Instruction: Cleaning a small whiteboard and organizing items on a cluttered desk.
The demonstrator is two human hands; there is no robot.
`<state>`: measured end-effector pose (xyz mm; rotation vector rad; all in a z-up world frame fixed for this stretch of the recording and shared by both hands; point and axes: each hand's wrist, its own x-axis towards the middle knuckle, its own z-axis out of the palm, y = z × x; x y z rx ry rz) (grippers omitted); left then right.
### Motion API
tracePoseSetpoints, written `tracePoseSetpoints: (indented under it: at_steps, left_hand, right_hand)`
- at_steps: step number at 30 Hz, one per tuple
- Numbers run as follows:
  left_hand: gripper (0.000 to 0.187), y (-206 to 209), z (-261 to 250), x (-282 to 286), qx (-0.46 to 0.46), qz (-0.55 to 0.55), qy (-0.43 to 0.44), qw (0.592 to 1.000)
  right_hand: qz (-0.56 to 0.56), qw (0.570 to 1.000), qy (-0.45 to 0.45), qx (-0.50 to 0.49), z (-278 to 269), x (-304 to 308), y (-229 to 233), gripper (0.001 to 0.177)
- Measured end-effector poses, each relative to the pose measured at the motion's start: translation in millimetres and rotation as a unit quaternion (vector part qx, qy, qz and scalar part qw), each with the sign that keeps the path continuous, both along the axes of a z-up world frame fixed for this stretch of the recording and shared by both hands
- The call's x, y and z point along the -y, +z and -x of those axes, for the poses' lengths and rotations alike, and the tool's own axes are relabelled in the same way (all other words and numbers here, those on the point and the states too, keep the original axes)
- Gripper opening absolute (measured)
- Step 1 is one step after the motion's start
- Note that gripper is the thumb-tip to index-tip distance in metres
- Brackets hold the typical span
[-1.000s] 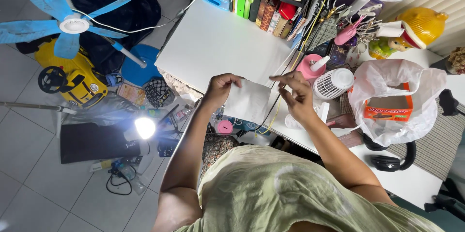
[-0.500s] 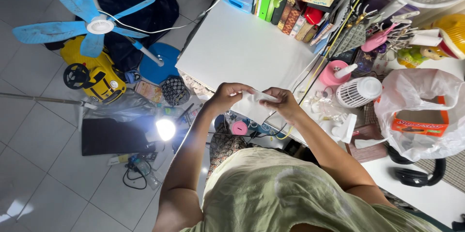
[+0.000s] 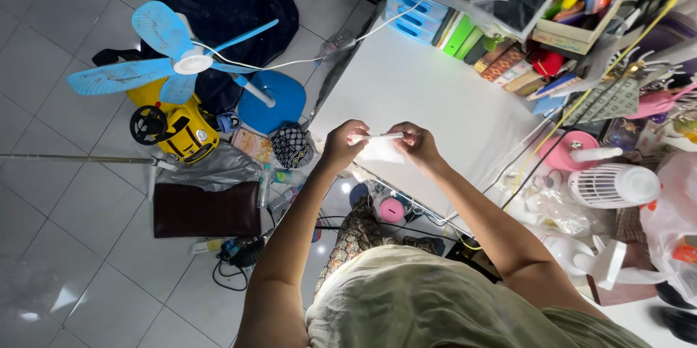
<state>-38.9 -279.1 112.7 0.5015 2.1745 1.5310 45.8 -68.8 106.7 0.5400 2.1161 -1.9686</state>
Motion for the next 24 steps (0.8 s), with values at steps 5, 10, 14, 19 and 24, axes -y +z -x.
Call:
tracePoseSetpoints:
  at_steps: [5,10,14,19,24]
  left_hand:
    - [0.019,-13,42,11,-0.192,-0.015,0.017,0.981]
    - [0.018,-61,54,33,-0.287,0.080,-0.023,0.954]
    - [0.019,-107,45,50,-0.279,0.214,-0.062,0.934]
    - [0.026,-98,52,59,-0.249,0.171,-0.020,0.953]
    - [0.022,-141,66,79,-0.229,0.099,0.155,0.956]
  right_hand:
    - [-0.151,0.973,0.043,-0.167,41,11,3,0.042]
    - [-0.374,0.852,0.175,-0.321,41,27,-20,0.044]
    - [-0.428,0.817,0.303,-0.240,28,41,-41,0.042]
    - [-0.424,0.822,0.295,-0.238,42,53,-37,0.051]
    - [-0.493,0.759,0.348,-0.246,62,75,-54,0.068]
